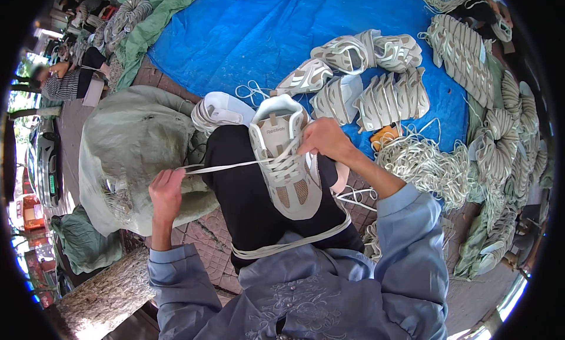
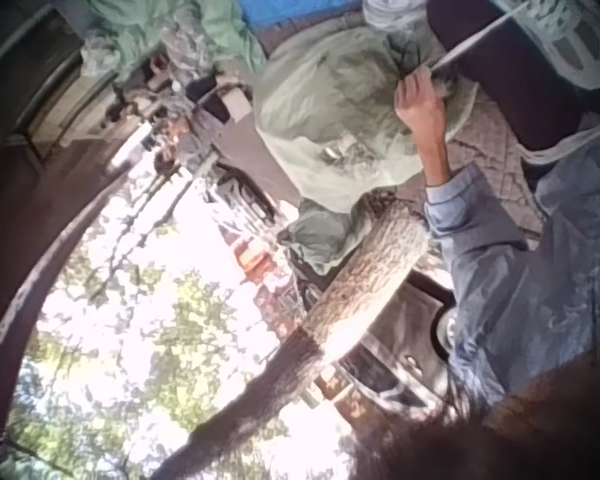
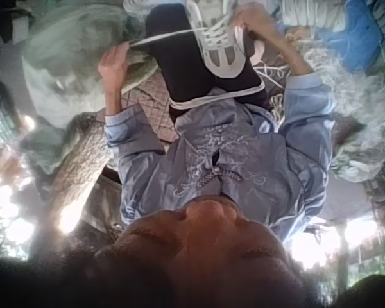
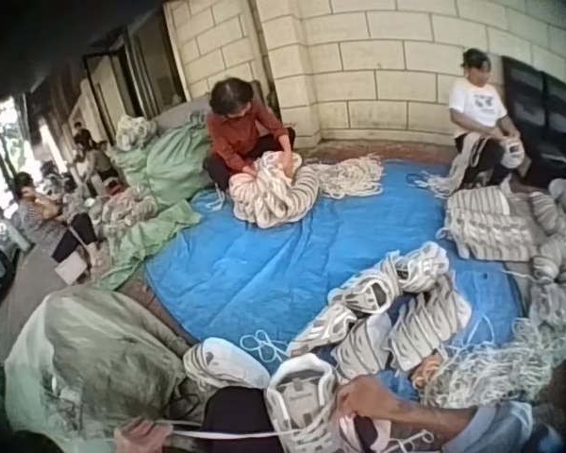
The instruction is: The person sits on a blue tarp on a sidewalk and laces a white sneaker by hand. They thread a long white lace through the eyelets, pull it tight, and tie a knot, repeating the process to secure the shoe.
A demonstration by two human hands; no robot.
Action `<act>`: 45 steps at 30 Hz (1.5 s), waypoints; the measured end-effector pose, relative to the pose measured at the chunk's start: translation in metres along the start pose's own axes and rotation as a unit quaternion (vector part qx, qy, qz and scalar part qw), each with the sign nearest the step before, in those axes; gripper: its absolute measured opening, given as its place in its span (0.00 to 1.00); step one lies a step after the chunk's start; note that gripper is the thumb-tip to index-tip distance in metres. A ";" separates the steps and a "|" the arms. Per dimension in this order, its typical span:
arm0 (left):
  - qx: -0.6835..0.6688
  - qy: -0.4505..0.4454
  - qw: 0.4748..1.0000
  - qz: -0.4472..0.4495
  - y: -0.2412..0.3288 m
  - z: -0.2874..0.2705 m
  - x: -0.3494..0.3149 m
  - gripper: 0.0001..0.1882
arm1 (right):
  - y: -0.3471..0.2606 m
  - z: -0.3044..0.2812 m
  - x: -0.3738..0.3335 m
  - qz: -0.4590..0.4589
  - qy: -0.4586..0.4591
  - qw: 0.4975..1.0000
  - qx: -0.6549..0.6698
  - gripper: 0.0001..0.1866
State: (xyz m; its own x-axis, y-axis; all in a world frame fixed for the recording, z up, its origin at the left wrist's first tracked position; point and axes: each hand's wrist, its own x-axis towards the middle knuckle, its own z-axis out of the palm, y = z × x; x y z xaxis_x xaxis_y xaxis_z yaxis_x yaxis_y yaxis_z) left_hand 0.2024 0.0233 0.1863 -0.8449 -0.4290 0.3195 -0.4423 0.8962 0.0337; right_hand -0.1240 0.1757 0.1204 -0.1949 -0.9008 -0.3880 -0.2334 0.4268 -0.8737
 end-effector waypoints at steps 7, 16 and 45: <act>0.172 0.003 0.985 -0.003 -0.005 -0.001 0.004 0.10 | -0.002 0.006 -0.031 -0.193 0.099 0.963 -0.158 0.11; -0.720 0.092 0.573 -0.380 0.012 0.021 0.035 0.05 | -0.015 0.010 -0.026 -0.356 0.116 0.821 -0.431 0.01; -0.645 0.448 0.497 -0.370 -0.357 -0.130 -0.065 0.17 | 0.085 -0.284 -0.071 -0.258 0.328 0.797 0.437 0.18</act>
State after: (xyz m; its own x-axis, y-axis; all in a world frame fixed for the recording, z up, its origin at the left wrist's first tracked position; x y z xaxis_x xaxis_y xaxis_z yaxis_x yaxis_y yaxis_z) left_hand 0.4542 -0.2537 0.2762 0.1344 -0.9900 0.0425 0.5162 0.1066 0.8498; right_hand -0.4009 0.2989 0.1570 -0.8104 -0.5809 0.0754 0.2529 -0.4630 -0.8495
